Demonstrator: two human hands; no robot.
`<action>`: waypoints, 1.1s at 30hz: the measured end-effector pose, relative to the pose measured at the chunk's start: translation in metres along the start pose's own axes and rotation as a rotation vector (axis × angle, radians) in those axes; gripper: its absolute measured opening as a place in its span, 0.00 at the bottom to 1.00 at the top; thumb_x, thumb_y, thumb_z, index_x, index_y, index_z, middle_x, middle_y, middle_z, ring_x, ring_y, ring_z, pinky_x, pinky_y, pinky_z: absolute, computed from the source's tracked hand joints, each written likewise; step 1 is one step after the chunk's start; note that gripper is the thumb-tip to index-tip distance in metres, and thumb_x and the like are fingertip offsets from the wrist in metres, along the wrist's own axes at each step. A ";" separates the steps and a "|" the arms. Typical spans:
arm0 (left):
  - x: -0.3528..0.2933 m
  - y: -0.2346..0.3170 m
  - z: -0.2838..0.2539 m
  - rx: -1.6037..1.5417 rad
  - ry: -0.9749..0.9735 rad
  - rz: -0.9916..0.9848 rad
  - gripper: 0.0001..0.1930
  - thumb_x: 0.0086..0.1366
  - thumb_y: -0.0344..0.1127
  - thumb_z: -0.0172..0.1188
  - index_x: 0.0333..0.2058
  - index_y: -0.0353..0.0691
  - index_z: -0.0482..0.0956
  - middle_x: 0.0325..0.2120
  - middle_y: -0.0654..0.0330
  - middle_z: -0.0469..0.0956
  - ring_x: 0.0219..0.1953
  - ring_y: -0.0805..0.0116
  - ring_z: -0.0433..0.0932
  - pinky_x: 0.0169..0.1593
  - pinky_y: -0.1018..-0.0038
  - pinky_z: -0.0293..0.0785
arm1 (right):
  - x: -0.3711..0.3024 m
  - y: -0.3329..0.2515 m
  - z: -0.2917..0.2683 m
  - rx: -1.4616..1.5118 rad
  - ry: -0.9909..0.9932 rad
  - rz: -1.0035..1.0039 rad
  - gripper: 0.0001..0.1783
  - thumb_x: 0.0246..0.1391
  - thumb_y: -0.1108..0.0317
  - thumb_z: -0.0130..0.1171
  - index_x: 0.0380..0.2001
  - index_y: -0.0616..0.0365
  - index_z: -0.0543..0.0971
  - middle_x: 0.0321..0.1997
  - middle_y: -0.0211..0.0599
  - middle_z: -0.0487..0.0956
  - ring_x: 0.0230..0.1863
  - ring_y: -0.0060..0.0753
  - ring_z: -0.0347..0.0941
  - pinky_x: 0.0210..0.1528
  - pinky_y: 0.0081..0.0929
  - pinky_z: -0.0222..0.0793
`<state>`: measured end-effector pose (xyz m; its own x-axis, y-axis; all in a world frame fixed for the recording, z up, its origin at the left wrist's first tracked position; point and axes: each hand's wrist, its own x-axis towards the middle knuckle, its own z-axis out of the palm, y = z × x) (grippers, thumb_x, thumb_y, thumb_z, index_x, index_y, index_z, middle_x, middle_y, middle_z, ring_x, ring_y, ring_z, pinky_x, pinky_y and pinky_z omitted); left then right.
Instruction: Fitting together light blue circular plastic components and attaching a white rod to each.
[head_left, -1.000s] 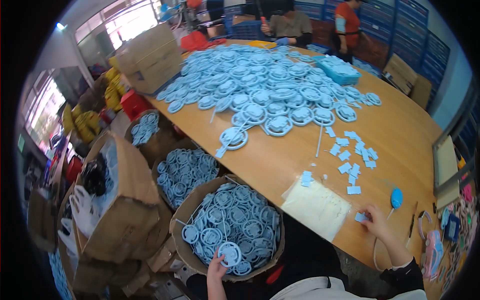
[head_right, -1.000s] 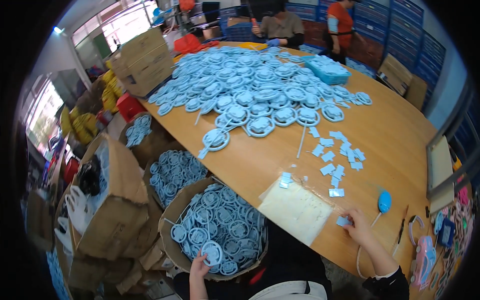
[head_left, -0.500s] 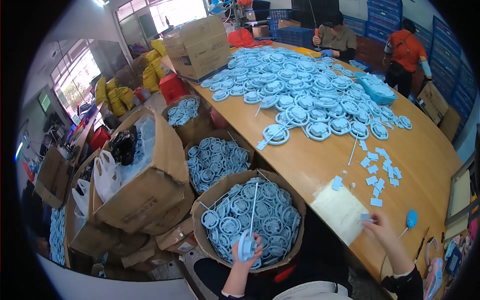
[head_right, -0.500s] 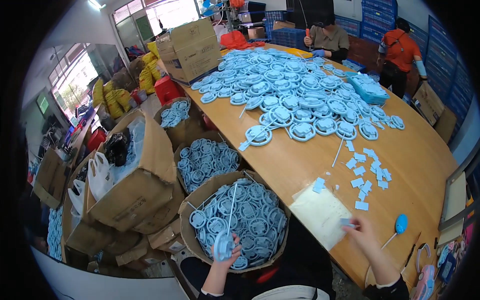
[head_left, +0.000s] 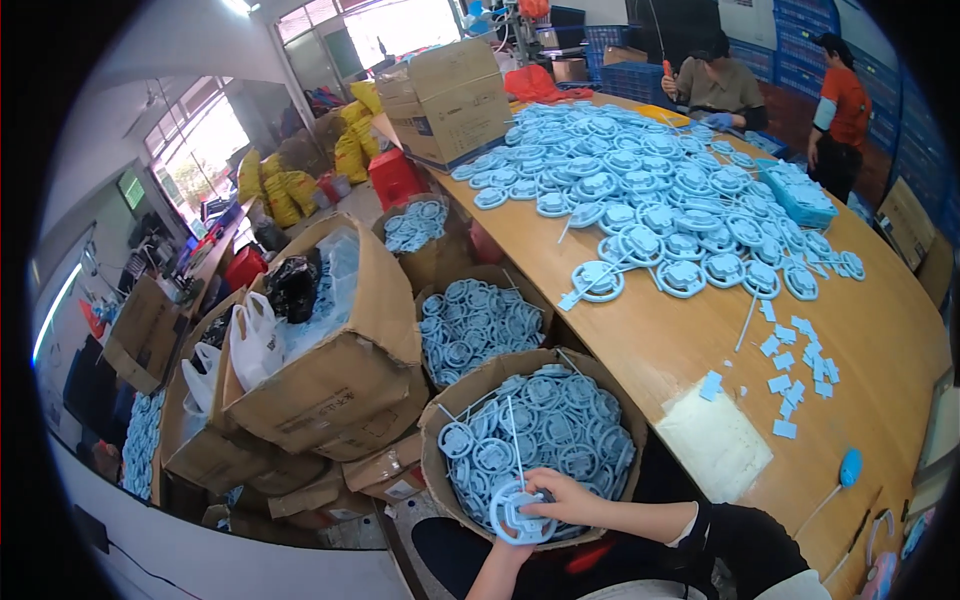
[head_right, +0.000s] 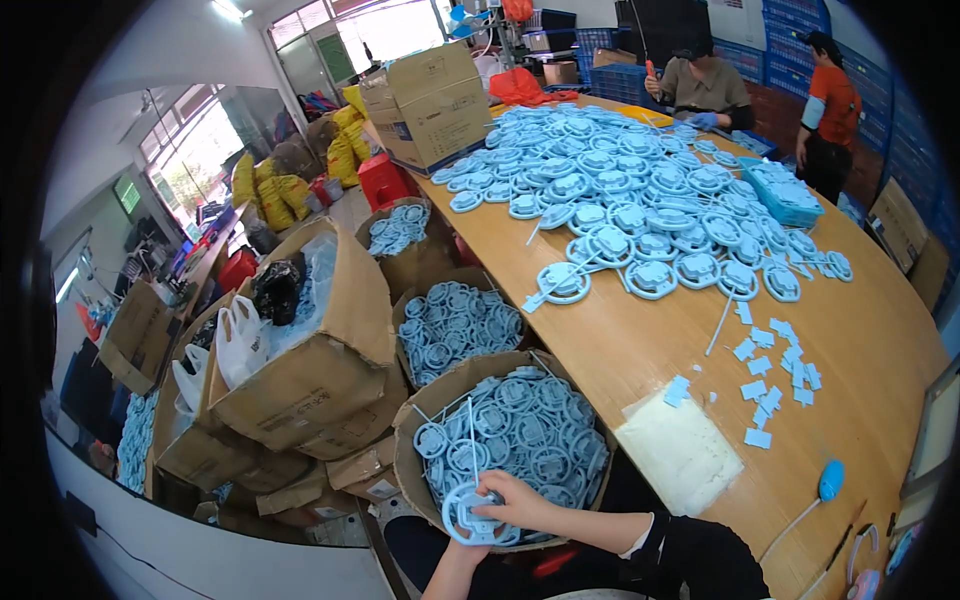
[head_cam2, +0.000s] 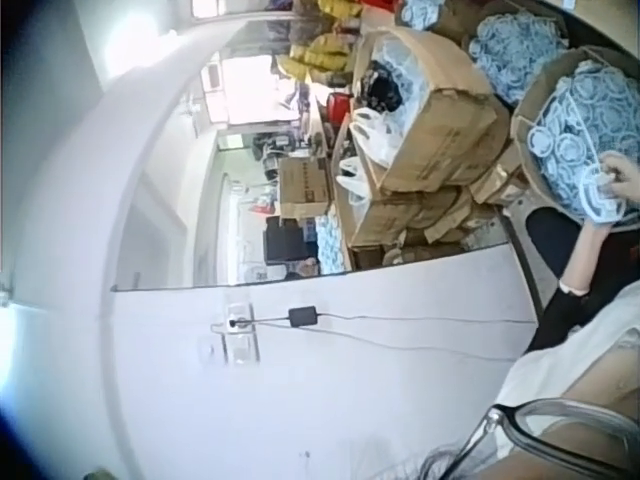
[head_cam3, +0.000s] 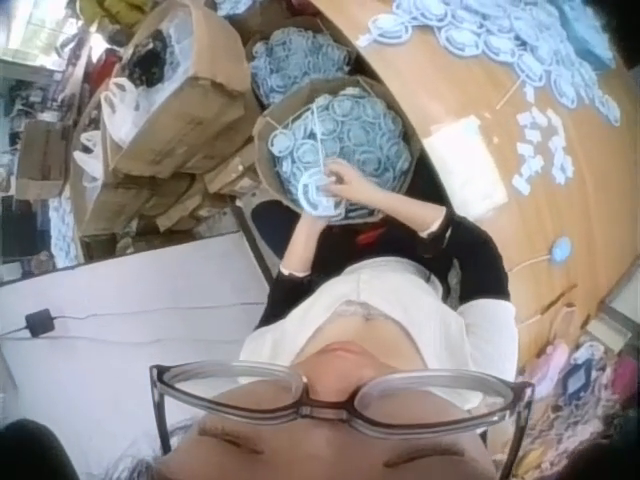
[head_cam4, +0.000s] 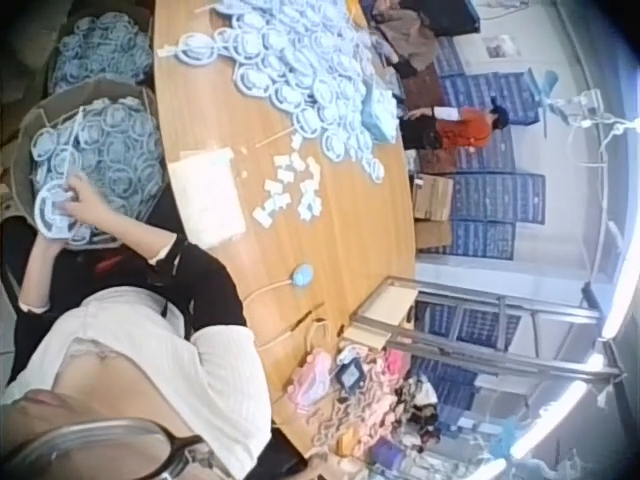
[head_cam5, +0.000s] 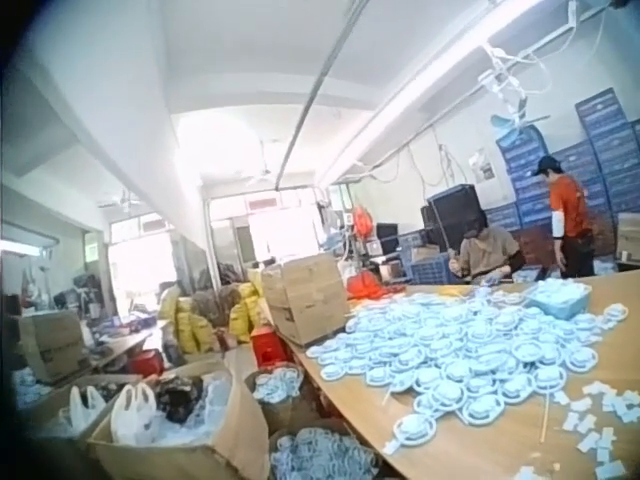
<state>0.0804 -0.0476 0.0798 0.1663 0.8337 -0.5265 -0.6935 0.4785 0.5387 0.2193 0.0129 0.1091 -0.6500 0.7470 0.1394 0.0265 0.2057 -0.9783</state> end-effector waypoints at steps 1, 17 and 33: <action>0.000 0.000 -0.006 0.004 0.012 0.009 0.18 0.57 0.52 0.46 0.42 0.51 0.68 0.37 0.61 0.71 0.37 0.66 0.72 0.36 0.71 0.72 | 0.000 0.006 0.001 0.011 -0.008 -0.008 0.14 0.42 0.61 0.61 0.28 0.57 0.70 0.47 0.42 0.65 0.49 0.37 0.63 0.48 0.28 0.59; -0.005 0.000 0.053 0.348 0.341 0.447 0.21 0.57 0.29 0.50 0.50 0.33 0.62 0.40 0.55 0.70 0.40 0.67 0.70 0.40 0.75 0.69 | 0.003 0.023 -0.001 -0.337 0.542 -0.079 0.13 0.37 0.62 0.58 0.26 0.59 0.73 0.29 0.46 0.72 0.32 0.48 0.68 0.33 0.38 0.63; 0.017 0.005 0.016 0.455 0.163 0.505 0.18 0.59 0.30 0.51 0.47 0.32 0.65 0.38 0.57 0.69 0.36 0.71 0.69 0.36 0.76 0.68 | 0.006 -0.003 -0.018 -0.566 0.243 -0.188 0.09 0.42 0.63 0.52 0.26 0.56 0.74 0.26 0.44 0.73 0.31 0.47 0.69 0.33 0.38 0.63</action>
<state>0.0909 -0.0267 0.0843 -0.2312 0.9494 -0.2124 -0.2894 0.1413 0.9467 0.2287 0.0285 0.1161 -0.4939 0.7740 0.3963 0.3688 0.5992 -0.7106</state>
